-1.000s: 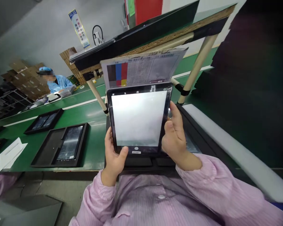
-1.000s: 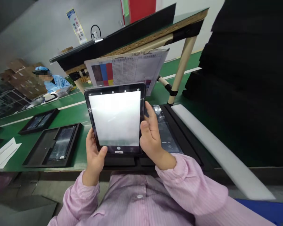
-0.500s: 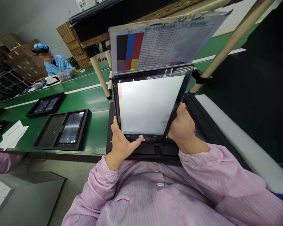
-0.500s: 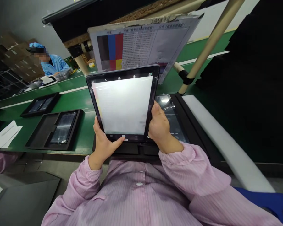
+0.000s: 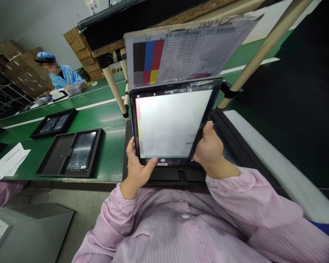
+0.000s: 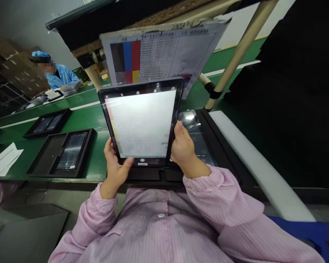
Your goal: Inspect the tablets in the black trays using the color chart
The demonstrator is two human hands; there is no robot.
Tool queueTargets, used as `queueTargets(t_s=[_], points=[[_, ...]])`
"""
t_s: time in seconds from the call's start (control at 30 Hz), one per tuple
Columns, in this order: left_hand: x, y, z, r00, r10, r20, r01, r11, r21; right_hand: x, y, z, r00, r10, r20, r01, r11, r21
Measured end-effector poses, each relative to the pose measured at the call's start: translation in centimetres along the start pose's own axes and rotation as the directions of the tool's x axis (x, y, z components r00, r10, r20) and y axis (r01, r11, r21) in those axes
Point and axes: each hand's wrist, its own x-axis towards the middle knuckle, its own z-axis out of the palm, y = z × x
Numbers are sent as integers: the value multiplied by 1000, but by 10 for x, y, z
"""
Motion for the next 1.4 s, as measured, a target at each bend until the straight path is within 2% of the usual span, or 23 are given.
queueTargets(t_s=[0.07,0.13,0.23,0.27,0.33,0.37,0.4,0.43,0.47,0.53,0.6,0.67,0.73,0.83,0.97,1.07,1.17,1.27,1.3,1.33,1.37,1.4], points=[[2,2,-6,985,-175,11,169,931,-324,-5,-3,0,1000,-4,0,4,1000,-15],[4,4,-11,941,-338,32,301,786,-541,-8,-8,0,999,-2,52,4,999,-41],[5,7,-16,887,-462,14,346,643,-683,8,-23,-1,958,12,286,22,993,-114],[5,7,-17,873,-487,4,345,613,-711,21,-31,-2,948,-4,320,51,989,-139],[4,6,-18,848,-530,-2,349,562,-750,58,-48,-9,970,-89,224,129,976,-173],[4,5,-19,840,-543,6,356,542,-761,80,-57,-13,981,-193,-22,182,953,-241],[3,4,-19,836,-548,17,362,528,-768,102,-65,-18,955,-243,-171,191,942,-275],[3,2,-20,837,-547,30,365,517,-774,124,-73,-23,931,-265,-252,189,939,-289],[3,-1,-20,840,-541,39,365,511,-779,143,-80,-27,919,-264,-294,175,939,-297],[2,-6,-21,845,-533,49,362,501,-786,172,-92,-33,927,-227,-299,138,946,-293],[1,-10,-20,836,-547,46,366,493,-789,188,-103,-36,928,-212,-307,121,949,-291],[0,-13,-19,816,-578,36,377,483,-790,194,-115,-35,909,-232,-346,128,946,-297],[-1,-14,-17,793,-609,30,392,471,-790,195,-127,-34,896,-252,-366,140,942,-305],[-2,-14,-15,777,-629,32,407,464,-787,194,-138,-31,909,-238,-342,130,942,-309],[-2,-11,-14,782,-623,16,417,504,-757,196,-138,-30,925,-195,-327,95,950,-299],[-1,-9,-14,779,-627,-4,423,530,-735,201,-136,-32,913,-198,-356,100,957,-273],[1,-6,-14,786,-618,-35,399,548,-735,201,-140,-36,873,-259,-412,159,952,-262],[3,1,-13,800,-599,-29,386,551,-740,176,-144,-38,775,-430,-463,292,894,-340],[4,4,-12,803,-595,-26,385,552,-740,160,-142,-38,753,-496,-433,340,856,-388],[5,7,-10,803,-595,-27,385,554,-738,140,-138,-37,732,-583,-351,404,787,-466],[6,11,-8,802,-596,-33,384,557,-736,117,-131,-36,771,-603,-207,445,741,-503],[6,15,-6,802,-596,-41,381,563,-733,93,-121,-35,836,-548,-5,471,723,-505]])
